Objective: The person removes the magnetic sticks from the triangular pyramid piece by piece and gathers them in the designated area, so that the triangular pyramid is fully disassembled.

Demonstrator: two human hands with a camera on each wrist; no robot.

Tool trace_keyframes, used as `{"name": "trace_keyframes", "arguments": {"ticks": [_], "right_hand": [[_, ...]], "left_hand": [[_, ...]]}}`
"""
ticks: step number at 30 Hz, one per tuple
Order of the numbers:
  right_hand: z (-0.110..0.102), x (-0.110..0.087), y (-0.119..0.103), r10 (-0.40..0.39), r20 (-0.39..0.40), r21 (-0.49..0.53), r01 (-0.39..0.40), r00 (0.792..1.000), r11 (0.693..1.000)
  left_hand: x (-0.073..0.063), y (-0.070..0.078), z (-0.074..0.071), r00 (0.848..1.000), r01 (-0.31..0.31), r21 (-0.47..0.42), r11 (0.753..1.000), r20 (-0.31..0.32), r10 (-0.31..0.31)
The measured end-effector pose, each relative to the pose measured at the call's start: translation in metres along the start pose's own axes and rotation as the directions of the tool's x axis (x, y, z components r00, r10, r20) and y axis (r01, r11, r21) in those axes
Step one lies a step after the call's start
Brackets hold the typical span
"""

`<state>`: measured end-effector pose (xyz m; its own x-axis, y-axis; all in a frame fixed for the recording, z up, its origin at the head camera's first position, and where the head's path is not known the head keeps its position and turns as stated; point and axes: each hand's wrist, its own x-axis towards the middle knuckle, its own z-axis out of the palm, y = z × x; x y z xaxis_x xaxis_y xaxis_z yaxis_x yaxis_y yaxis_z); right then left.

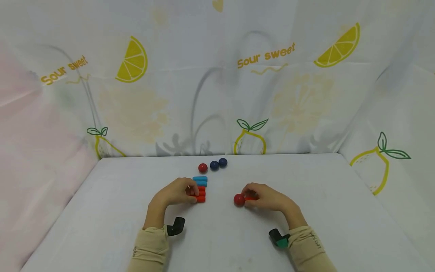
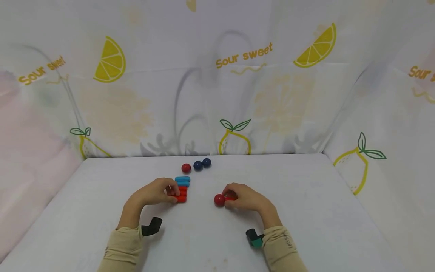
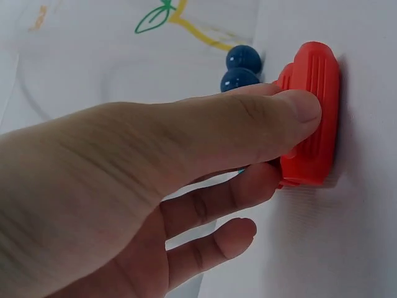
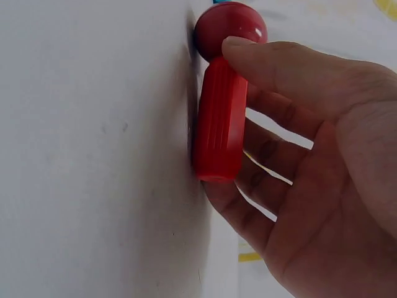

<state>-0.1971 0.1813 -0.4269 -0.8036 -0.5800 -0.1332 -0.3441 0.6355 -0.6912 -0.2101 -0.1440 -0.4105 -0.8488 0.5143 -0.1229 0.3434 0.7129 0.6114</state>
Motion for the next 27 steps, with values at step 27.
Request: {"name": "trace_keyframes", "arguments": {"ticks": [27], "right_hand": [[0.007, 0.008, 0.008, -0.137, 0.027, 0.015, 0.136, 0.990, 0.991]], "left_hand": [[0.055, 0.062, 0.066, 0.948, -0.303, 0.061, 0.951, -0.080, 0.307]]}}
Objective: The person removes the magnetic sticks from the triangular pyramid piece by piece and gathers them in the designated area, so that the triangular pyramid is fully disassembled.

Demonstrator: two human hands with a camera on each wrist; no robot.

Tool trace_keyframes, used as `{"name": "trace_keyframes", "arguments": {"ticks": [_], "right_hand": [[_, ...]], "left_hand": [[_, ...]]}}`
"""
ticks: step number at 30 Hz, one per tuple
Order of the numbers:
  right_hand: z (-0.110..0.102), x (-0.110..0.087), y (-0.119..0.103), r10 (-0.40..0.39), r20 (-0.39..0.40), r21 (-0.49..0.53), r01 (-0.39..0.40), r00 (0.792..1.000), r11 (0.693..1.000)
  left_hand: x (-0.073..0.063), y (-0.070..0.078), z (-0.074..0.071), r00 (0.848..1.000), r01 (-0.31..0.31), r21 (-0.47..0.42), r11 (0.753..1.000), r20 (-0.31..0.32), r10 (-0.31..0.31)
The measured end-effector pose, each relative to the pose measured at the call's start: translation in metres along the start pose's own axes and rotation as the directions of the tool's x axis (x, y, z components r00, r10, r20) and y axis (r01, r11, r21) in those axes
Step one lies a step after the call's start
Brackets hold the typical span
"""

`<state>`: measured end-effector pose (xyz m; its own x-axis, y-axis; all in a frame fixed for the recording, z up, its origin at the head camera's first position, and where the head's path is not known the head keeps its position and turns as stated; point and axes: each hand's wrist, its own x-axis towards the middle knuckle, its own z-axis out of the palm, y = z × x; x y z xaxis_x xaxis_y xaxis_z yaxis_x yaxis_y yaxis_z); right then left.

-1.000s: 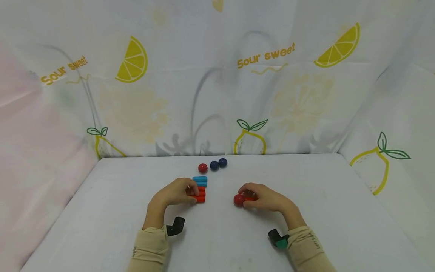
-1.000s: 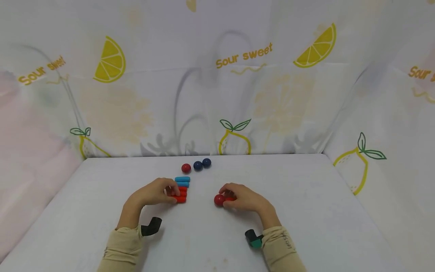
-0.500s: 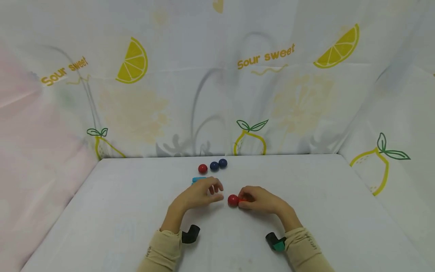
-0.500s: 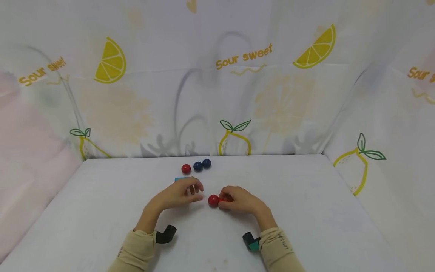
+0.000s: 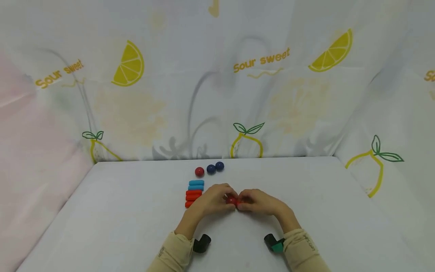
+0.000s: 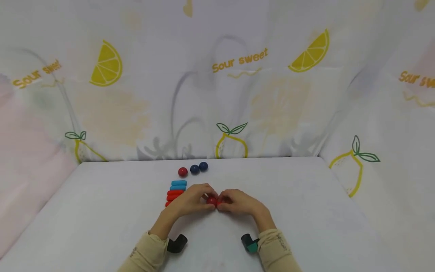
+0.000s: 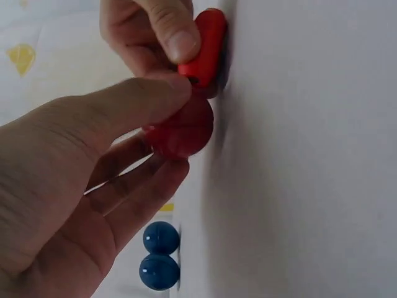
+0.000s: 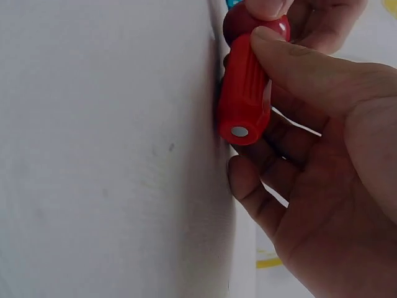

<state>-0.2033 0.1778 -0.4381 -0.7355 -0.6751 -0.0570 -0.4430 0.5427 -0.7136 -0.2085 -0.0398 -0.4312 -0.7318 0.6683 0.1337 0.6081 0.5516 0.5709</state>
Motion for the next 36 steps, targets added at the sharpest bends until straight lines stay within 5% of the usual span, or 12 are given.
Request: {"name": "trace_keyframes", "arguments": {"ticks": [11, 19, 28, 33, 36], "right_hand": [[0.004, 0.004, -0.003, 0.064, 0.043, 0.102, -0.068, 0.997, 0.993], [-0.002, -0.004, -0.010, 0.113, 0.076, 0.029, -0.116, 0.991, 0.993], [-0.002, -0.007, -0.011, 0.140, 0.086, 0.041, -0.144, 0.986, 0.989], [-0.008, -0.011, -0.007, 0.149, 0.060, 0.021, -0.150, 0.987, 0.988], [-0.013, -0.014, -0.002, 0.144, 0.016, 0.010, -0.144, 0.989, 0.990]], "left_hand": [[0.050, -0.021, -0.031, 0.988, 0.050, 0.162, 0.985, -0.151, -0.026], [0.081, -0.035, -0.035, 0.976, 0.153, 0.182, 0.971, -0.179, -0.120], [0.090, -0.043, -0.021, 0.991, 0.109, 0.308, 0.945, -0.102, -0.081], [0.089, -0.028, -0.022, 0.989, 0.112, 0.258, 0.960, -0.119, -0.084], [0.080, -0.012, -0.018, 0.992, 0.047, 0.158, 0.986, -0.120, -0.028]]}}
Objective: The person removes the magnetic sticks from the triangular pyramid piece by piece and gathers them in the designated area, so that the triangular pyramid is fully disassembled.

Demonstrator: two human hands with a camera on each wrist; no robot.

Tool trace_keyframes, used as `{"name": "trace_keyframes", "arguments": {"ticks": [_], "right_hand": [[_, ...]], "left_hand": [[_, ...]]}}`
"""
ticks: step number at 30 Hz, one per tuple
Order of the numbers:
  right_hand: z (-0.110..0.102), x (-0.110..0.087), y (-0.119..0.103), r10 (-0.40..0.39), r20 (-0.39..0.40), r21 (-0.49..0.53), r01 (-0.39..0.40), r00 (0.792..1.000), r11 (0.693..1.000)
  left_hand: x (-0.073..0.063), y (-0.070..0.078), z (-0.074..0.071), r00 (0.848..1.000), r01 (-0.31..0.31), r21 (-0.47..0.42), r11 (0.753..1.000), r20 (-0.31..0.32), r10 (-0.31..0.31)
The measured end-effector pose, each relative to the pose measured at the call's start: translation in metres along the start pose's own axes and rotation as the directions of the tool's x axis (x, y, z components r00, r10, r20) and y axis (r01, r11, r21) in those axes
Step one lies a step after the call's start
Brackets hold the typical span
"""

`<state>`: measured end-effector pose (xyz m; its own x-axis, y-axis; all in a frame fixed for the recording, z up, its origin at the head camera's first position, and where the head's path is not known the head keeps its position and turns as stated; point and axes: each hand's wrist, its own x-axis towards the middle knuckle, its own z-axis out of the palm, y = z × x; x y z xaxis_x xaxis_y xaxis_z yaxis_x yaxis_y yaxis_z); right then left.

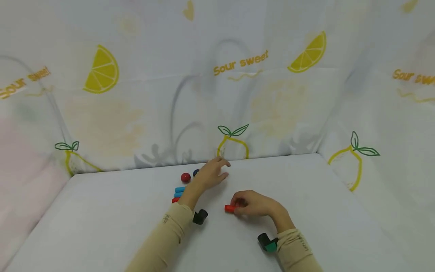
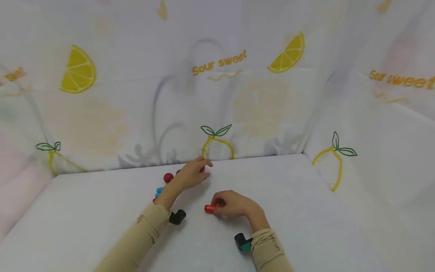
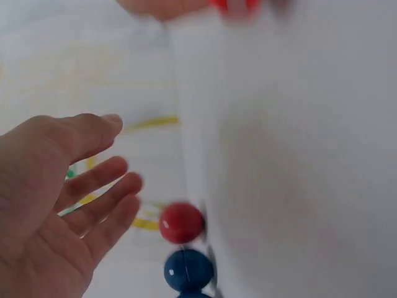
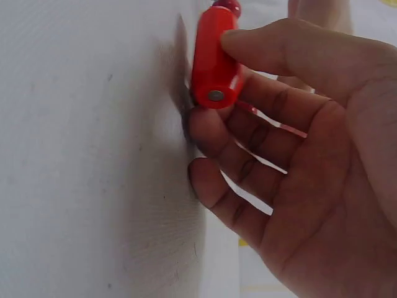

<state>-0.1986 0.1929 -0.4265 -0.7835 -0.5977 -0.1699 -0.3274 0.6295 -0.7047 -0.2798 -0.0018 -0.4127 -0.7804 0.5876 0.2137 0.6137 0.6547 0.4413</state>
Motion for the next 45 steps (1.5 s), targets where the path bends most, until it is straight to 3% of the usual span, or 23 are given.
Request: {"name": "trace_keyframes", "arguments": {"ticks": [4, 8, 13, 18, 25, 31, 38, 45], "right_hand": [[-0.004, -0.001, 0.004, -0.056, -0.069, -0.010, 0.056, 0.996, 0.998], [-0.007, 0.001, 0.002, -0.095, -0.086, 0.009, 0.096, 0.992, 0.995], [-0.005, 0.006, -0.004, -0.105, -0.043, 0.062, 0.107, 0.994, 0.992], [-0.001, 0.012, -0.005, -0.127, 0.016, 0.062, 0.126, 0.992, 0.990], [-0.001, 0.010, -0.002, -0.053, 0.060, 0.000, 0.053, 0.997, 0.999], [-0.002, 0.008, -0.001, -0.036, 0.058, -0.006, 0.037, 0.998, 0.999], [-0.004, 0.002, 0.006, -0.026, 0.049, 0.008, 0.026, 0.998, 1.000], [-0.003, 0.000, 0.010, -0.028, 0.039, 0.019, 0.028, 0.999, 0.999]], "left_hand": [[-0.031, 0.021, 0.003, 0.993, -0.102, -0.180, 0.978, 0.035, 0.110], [-0.059, 0.032, 0.007, 0.982, -0.155, -0.198, 0.968, 0.076, 0.173], [-0.076, 0.032, 0.006, 0.987, -0.134, -0.133, 0.982, 0.067, 0.144], [-0.087, 0.021, -0.005, 0.986, -0.101, -0.140, 0.985, 0.119, 0.118], [-0.107, 0.001, -0.036, 0.981, -0.028, -0.128, 0.991, 0.186, 0.052], [-0.125, -0.022, -0.060, 0.968, 0.088, -0.126, 0.988, 0.245, -0.055], [-0.127, -0.041, -0.055, 0.951, 0.181, -0.135, 0.974, 0.275, -0.138], [-0.125, -0.049, -0.045, 0.953, 0.179, -0.159, 0.971, 0.275, -0.130]]}}
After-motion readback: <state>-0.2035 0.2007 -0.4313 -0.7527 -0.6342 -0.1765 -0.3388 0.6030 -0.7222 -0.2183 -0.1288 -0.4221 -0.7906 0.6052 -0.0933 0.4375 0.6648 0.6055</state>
